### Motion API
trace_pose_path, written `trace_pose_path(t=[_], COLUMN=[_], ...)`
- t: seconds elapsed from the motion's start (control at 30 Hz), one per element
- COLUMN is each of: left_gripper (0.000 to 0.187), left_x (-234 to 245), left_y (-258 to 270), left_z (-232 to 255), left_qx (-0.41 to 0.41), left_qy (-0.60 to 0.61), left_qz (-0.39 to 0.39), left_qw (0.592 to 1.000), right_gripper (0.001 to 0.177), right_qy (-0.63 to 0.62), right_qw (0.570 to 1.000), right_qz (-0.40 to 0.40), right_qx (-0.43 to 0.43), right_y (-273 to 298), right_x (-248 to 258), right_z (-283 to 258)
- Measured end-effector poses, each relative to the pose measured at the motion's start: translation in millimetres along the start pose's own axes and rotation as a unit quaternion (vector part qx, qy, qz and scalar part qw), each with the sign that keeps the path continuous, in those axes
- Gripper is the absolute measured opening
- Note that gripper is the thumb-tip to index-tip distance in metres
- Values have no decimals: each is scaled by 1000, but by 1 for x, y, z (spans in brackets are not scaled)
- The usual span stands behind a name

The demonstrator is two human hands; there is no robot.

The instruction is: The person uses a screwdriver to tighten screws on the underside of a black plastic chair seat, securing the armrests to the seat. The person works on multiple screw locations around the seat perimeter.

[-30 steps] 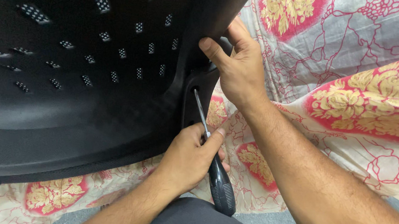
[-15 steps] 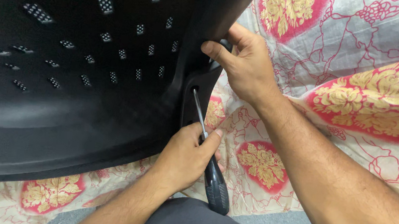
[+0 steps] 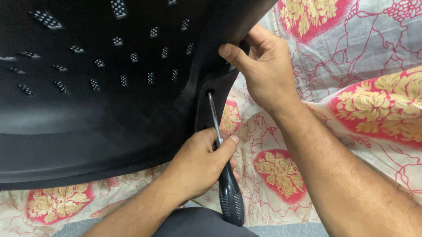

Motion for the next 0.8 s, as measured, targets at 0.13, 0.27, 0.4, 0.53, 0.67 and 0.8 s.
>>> trace_pose_path(t=[0.13, 0.27, 0.4, 0.53, 0.67, 0.8], left_gripper=[37, 38, 36, 35, 33, 34], left_x=[3, 6, 5, 6, 4, 3], left_y=[0, 0, -1, 0, 2, 1], left_z=[2, 0, -1, 1, 4, 4], left_qx=[-22, 10, -8, 38, 32, 29], left_qy=[-72, -61, -33, -4, 43, 32], left_qz=[12, 11, -7, -10, -41, -54], left_qw=[997, 998, 999, 999, 998, 998], right_gripper=[36, 39, 44, 48, 51, 75], right_qy=[6, 67, 73, 80, 94, 181], right_qw=[1000, 997, 995, 980, 949, 940], right_qz=[11, 27, 64, 181, 207, 170], right_qx=[-1, 41, 32, -8, -219, -232], right_y=[7, 15, 18, 39, 108, 170], right_x=[-7, -13, -15, -27, -60, -86], right_z=[-5, -13, -12, -24, -63, -99])
Point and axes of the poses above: each hand's wrist, its own y-axis away from the middle knuckle, its own x-axis out of the back of the hand, z = x × y, the point moved 2 cm from there along -y, towards the middle knuckle, and after that the axes turned 2 degrees about -z, right-handed, at the moved point
